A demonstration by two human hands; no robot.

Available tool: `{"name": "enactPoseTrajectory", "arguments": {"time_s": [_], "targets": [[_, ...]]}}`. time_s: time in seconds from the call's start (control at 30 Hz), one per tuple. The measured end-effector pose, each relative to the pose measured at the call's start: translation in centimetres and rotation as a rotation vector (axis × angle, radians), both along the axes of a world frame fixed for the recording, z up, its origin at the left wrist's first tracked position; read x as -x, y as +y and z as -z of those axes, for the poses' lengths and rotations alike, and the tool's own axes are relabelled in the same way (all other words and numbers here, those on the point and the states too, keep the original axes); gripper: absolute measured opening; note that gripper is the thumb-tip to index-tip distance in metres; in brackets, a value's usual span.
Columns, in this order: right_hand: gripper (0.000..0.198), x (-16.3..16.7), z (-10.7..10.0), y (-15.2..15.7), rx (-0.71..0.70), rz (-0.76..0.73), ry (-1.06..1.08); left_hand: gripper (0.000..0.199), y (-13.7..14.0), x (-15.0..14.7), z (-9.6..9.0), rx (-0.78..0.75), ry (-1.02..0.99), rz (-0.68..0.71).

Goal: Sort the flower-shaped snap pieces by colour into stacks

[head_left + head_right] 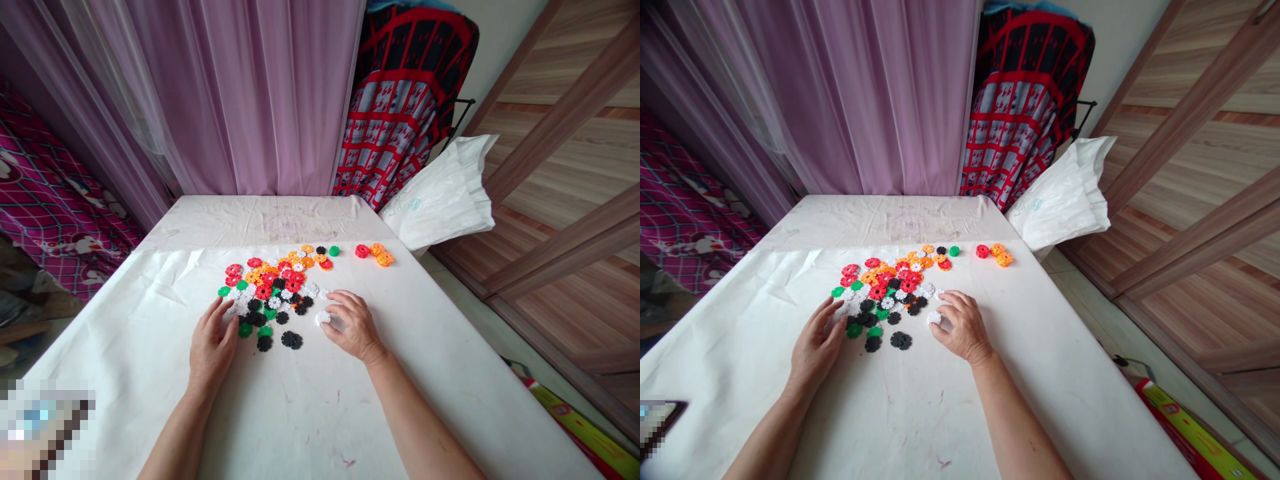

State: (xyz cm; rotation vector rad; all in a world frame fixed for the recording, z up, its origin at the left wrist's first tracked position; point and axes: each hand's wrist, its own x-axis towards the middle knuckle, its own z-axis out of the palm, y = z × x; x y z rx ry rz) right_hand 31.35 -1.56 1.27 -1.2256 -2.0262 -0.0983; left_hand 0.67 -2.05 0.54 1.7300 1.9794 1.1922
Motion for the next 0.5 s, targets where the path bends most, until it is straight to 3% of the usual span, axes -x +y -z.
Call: {"name": "enactPoseTrajectory", "arguments": {"time_s": [0.37,0.5], "targets": [[0.015,-0.3,0.5,0.0,0.034,0.021,0.017,0.037,0.0,0.0,0.2,-0.018,-0.009,-0.002],[0.016,-1.3,1.7,1.4,0.054,0.147,0.114,0.036,0.1,0.0,0.3,-0.030,-0.008,-0.003]]}}
